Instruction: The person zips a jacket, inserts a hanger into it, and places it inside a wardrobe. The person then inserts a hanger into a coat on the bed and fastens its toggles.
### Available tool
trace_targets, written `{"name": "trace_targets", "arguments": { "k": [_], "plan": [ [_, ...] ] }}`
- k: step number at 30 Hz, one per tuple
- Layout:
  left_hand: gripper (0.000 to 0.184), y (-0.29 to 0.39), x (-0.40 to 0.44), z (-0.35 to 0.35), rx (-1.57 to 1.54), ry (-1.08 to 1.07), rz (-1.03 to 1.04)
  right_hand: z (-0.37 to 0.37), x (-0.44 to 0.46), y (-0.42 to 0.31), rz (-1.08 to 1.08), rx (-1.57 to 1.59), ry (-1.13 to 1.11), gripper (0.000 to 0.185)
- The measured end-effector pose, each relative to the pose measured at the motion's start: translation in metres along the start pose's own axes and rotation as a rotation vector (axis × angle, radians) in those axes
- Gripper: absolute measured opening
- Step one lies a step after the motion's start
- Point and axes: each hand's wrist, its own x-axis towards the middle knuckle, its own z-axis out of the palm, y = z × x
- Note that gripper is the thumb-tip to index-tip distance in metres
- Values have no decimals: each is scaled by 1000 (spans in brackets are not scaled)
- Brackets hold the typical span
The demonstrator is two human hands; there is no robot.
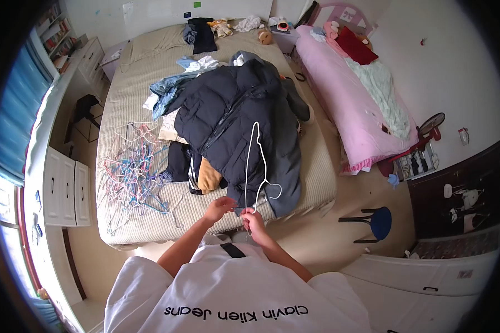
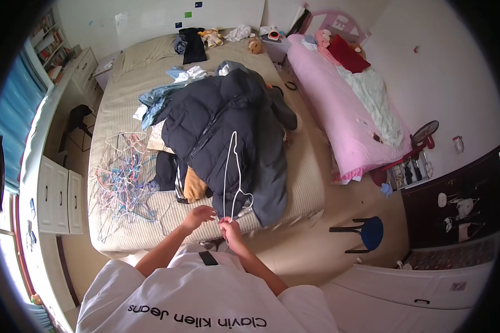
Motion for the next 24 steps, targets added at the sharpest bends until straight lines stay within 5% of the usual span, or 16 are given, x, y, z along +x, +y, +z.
{"name": "trace_targets", "arguments": {
  "k": [15, 19, 24],
  "plan": [
    [21, 9, 108, 15, 15, 42, 15, -59, 60, -61, -36, -24, 62, 10],
    [34, 52, 180, 41, 352, 41, 111, -98, 91, -92, -53, 27, 22, 9],
    [71, 111, 270, 62, 935, 331, 465, -135, 122, -129, -45, 89, 55, 6]
  ]
}}
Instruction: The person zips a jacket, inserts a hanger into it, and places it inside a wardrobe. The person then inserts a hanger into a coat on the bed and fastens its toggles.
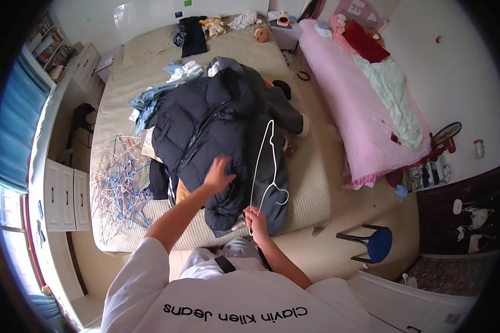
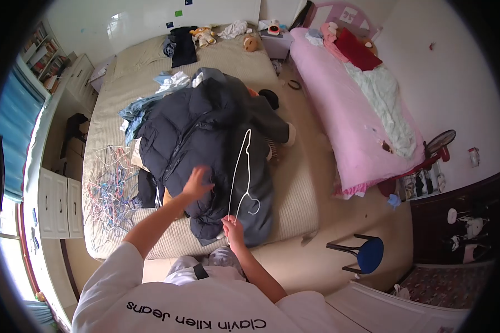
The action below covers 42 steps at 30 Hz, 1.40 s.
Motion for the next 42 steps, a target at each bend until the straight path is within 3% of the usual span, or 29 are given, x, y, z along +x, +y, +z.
{"name": "trace_targets", "arguments": {
  "k": [3, 11, 17, 20, 24, 29, 32, 36, 42],
  "plan": [
    [99, 21, 47, -8, 175, 82, -168, -13, 21, -17, -5, 20, -4, 5],
    [106, 2, 141, -18, 253, 275, -59, -26, 68, -41, -25, 35, -25, 5],
    [69, -1, 155, -26, 278, 31, -284, -15, 95, -47, -15, 37, -83, 6],
    [44, -6, 146, -34, 354, 27, -262, -5, 100, -49, 11, -17, -95, 9],
    [31, -20, 119, -42, 546, 150, 207, 3, 98, -48, 19, 5, -163, 10],
    [31, 3, 68, -42, 415, -176, 228, 17, 88, -59, -3, -89, -130, 24],
    [28, 20, 31, -45, 319, -176, 225, 22, 86, -65, -97, -31, -55, 28],
    [25, 42, -17, -49, 286, -90, 206, 35, 87, -79, -233, -188, 39, 41],
    [26, 87, -83, -38, 218, -212, 238, 61, 75, -78, -163, -287, -34, 42]
  ]
}}
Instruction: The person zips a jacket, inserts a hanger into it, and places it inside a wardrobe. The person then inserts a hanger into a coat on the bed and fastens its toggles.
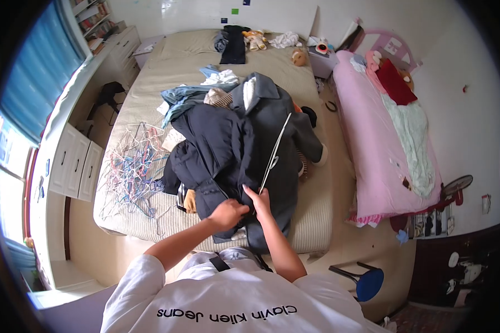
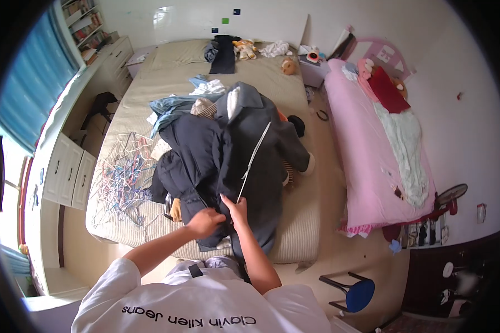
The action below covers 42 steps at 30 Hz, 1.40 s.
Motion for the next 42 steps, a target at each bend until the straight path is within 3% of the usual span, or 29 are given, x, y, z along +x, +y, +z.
{"name": "trace_targets", "arguments": {
  "k": [3, 5, 7, 9, 12, 14, 15, 16, 17, 19, 22, 26, 27, 30, 31, 33, 35, 36, 37, 39, 42],
  "plan": [
    [24, 21, -24, 15, -51, -68, 39, -8, 4, 43, 56, -265, 35, 32],
    [22, 34, -38, 28, -90, -114, 58, -14, -12, 56, 42, -430, -32, 39],
    [21, 43, -52, 46, -94, -204, 70, -22, -30, 71, 91, -261, -149, 44],
    [29, 61, -58, 40, -103, -456, -20, -32, -42, 77, 183, -109, -217, 49],
    [40, 49, -59, 28, -361, -711, -85, -44, -60, 55, 222, 120, -277, 58],
    [23, 21, -51, 22, -669, -571, -61, -53, -68, 36, 186, 248, -341, 68],
    [19, 14, -45, 5, -640, -397, -86, -55, -72, 20, 156, 330, -422, 71],
    [17, 2, -41, -2, -551, -41, -135, -56, -80, 3, 168, 325, -452, 73],
    [29, -18, -37, 5, -536, 199, -268, -56, -86, -3, 154, 382, -472, 75],
    [69, -2, -26, -32, -139, 625, -233, -56, -98, -14, 121, 406, -554, 77],
    [102, 11, -14, -43, 10, 491, -423, -46, -120, -25, 157, 428, -590, 81],
    [109, -12, 2, -23, -198, 477, -719, -45, -133, -32, 161, 427, -681, 83],
    [105, -20, 3, -20, -195, 575, -728, -47, -136, -39, 151, 450, -685, 85],
    [99, -28, -11, -41, -269, 379, -788, -63, -139, -67, 123, 489, -650, 86],
    [91, -35, -15, -37, -217, 459, -825, -69, -137, -77, 94, 510, -632, 83],
    [70, -91, -25, -11, -85, 825, -712, -85, -123, -90, 36, 486, -508, 79],
    [45, -100, -48, -45, -385, 863, -817, -107, -98, -90, -21, 477, -444, 75],
    [41, -93, -62, -64, -385, 845, -821, -117, -84, -89, -43, 469, -382, 72],
    [38, -82, -77, -84, -384, 829, -828, -117, -83, -101, -40, 472, -360, 66],
    [44, -75, -104, -99, -306, 802, -809, -116, -61, -108, -77, 532, -559, 59],
    [47, -64, -135, -116, -541, 842, -844, -89, -56, -130, -53, 450, -494, 56]
  ]
}}
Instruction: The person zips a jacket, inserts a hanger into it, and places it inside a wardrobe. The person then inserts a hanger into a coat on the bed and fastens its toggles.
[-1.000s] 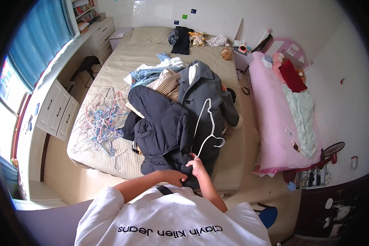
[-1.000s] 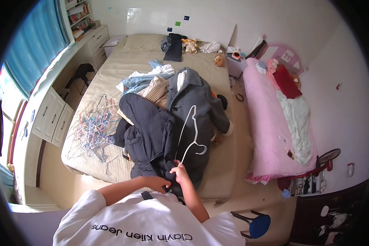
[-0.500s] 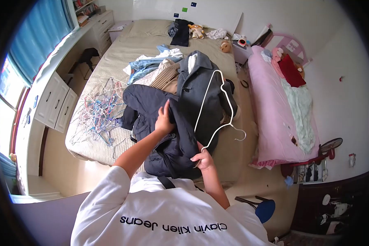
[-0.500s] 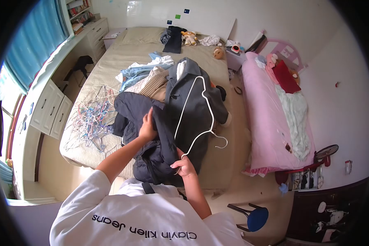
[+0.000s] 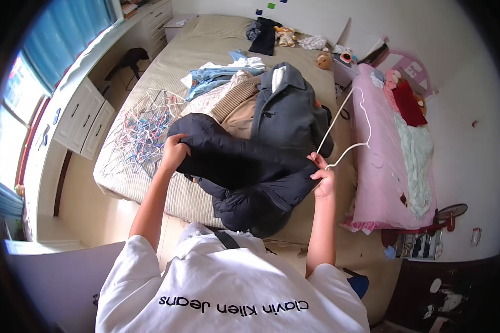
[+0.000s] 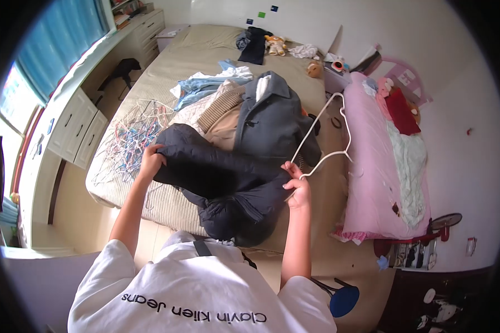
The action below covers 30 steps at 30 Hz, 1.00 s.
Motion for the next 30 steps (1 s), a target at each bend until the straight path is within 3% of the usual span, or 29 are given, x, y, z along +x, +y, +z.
{"name": "trace_targets", "arguments": {
  "k": [3, 6, 10, 14, 16, 18, 19, 21, 23, 24, 27, 30],
  "plan": [
    [45, 21, -15, -36, -107, -142, -116, 30, 26, -1, 76, 22, -112, 57],
    [50, 64, -45, -69, -171, -118, -205, 53, 52, 3, 134, 7, -118, 59],
    [63, 84, -71, -110, -291, -166, -183, 75, 78, 6, 207, -19, -61, 60],
    [59, 103, -78, -134, -277, -362, -117, 92, 95, 23, 245, -89, -111, 58],
    [52, 86, -66, -131, -161, -293, -124, 97, 104, 44, 252, -155, -72, 56],
    [39, 48, -44, -123, 43, -292, -136, 110, 103, 71, 308, -183, -48, 43],
    [32, 21, -27, -123, 121, -380, -342, 106, 106, 93, 311, -195, -48, 40],
    [30, -32, -11, -117, 298, -356, -353, 108, 99, 125, 361, -302, -37, 37],
    [32, -80, -2, -115, 544, -302, -197, 98, 91, 170, 347, -313, -37, 37],
    [34, -90, 0, -114, 606, -244, -280, 97, 84, 181, 371, -340, -43, 39],
    [41, -119, 0, -104, 874, 18, -23, 116, 65, 202, 432, -291, 3, 46],
    [48, -103, -5, -94, 738, -40, 60, 149, 58, 210, 420, -295, 48, 50]
  ]
}}
